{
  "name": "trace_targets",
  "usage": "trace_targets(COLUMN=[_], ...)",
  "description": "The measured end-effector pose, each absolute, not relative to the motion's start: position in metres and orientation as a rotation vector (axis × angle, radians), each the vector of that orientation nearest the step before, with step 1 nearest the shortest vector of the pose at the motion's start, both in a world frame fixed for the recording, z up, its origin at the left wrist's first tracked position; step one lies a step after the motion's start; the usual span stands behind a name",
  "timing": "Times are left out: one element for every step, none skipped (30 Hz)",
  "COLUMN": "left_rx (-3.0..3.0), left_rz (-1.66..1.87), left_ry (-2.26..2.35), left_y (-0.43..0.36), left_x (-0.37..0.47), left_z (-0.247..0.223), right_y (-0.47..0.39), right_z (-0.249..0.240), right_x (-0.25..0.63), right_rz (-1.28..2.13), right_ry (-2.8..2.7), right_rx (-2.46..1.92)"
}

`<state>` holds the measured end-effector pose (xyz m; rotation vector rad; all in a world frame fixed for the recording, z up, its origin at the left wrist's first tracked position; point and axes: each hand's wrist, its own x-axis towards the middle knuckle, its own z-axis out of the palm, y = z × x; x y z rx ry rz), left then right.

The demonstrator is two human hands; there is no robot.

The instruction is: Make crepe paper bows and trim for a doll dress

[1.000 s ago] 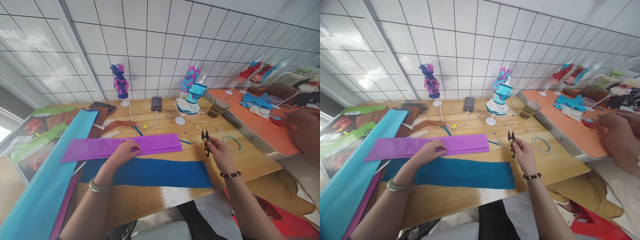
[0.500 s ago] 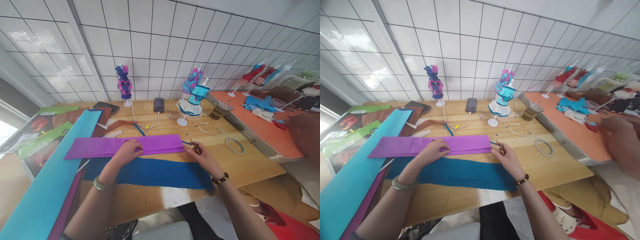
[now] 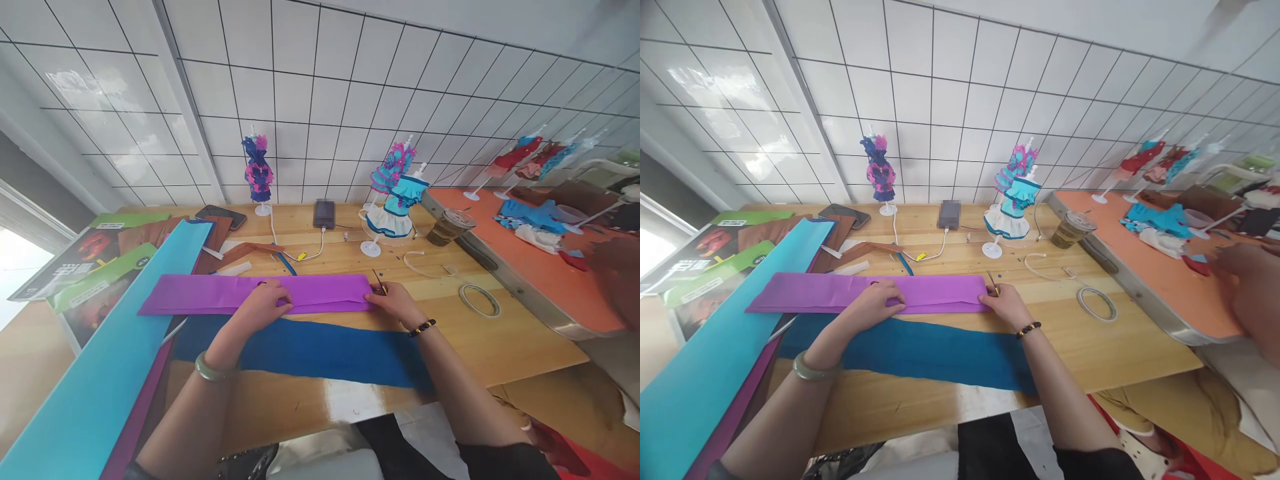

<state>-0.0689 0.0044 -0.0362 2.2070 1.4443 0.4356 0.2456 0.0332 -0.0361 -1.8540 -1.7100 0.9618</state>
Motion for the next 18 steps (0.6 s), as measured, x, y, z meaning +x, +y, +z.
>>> trace_targets(left_rx=[2.203, 2.201, 2.204, 2.213, 2.226, 2.246, 2.268, 2.288, 2.302, 2.309, 2.308, 2.302, 2.295, 2.290, 2.290, 2.295, 2.304, 2.317], left_rz=[0.441, 0.449, 0.458, 0.468, 0.479, 0.490, 0.503, 0.521, 0.549, 0.586, 0.631, 0.680, 0.728, 0.774, 0.812, 0.841, 0.862, 0.873], left_ry=[1.441, 1.437, 1.432, 1.428, 1.426, 1.424, 1.423, 1.426, 1.436, 1.451, 1.474, 1.504, 1.536, 1.567, 1.593, 1.612, 1.625, 1.630], left_y=[0.004, 0.004, 0.004, 0.005, 0.005, 0.005, 0.006, 0.006, 0.006, 0.007, 0.007, 0.007, 0.007, 0.007, 0.006, 0.006, 0.006, 0.006], left_x=[-0.069, -0.069, -0.069, -0.069, -0.070, -0.070, -0.070, -0.070, -0.070, -0.070, -0.070, -0.070, -0.070, -0.070, -0.070, -0.070, -0.070, -0.070], left_z=[-0.036, -0.036, -0.035, -0.035, -0.035, -0.034, -0.034, -0.033, -0.033, -0.033, -0.033, -0.033, -0.033, -0.033, -0.032, -0.032, -0.031, -0.031], right_y=[0.033, 0.032, 0.032, 0.032, 0.032, 0.032, 0.033, 0.035, 0.037, 0.039, 0.042, 0.045, 0.048, 0.052, 0.055, 0.059, 0.063, 0.068], right_z=[-0.033, -0.030, -0.026, -0.021, -0.016, -0.010, -0.003, 0.003, 0.010, 0.017, 0.023, 0.029, 0.034, 0.039, 0.043, 0.044, 0.045, 0.043], right_x=[0.245, 0.245, 0.244, 0.243, 0.242, 0.241, 0.239, 0.237, 0.235, 0.232, 0.230, 0.227, 0.225, 0.222, 0.220, 0.218, 0.217, 0.216], right_rz=[0.989, 1.011, 1.030, 1.043, 1.054, 1.058, 1.054, 1.042, 1.017, 0.988, 0.961, 0.928, 0.897, 0.864, 0.826, 0.790, 0.753, 0.716], right_ry=[-1.723, -1.729, -1.727, -1.715, -1.702, -1.691, -1.688, -1.703, -1.723, -1.748, -1.780, -1.807, -1.835, -1.861, -1.878, -1.892, -1.901, -1.905], right_rx=[-1.838, -1.823, -1.811, -1.802, -1.796, -1.788, -1.777, -1.758, -1.733, -1.705, -1.675, -1.649, -1.622, -1.597, -1.581, -1.573, -1.579, -1.596])
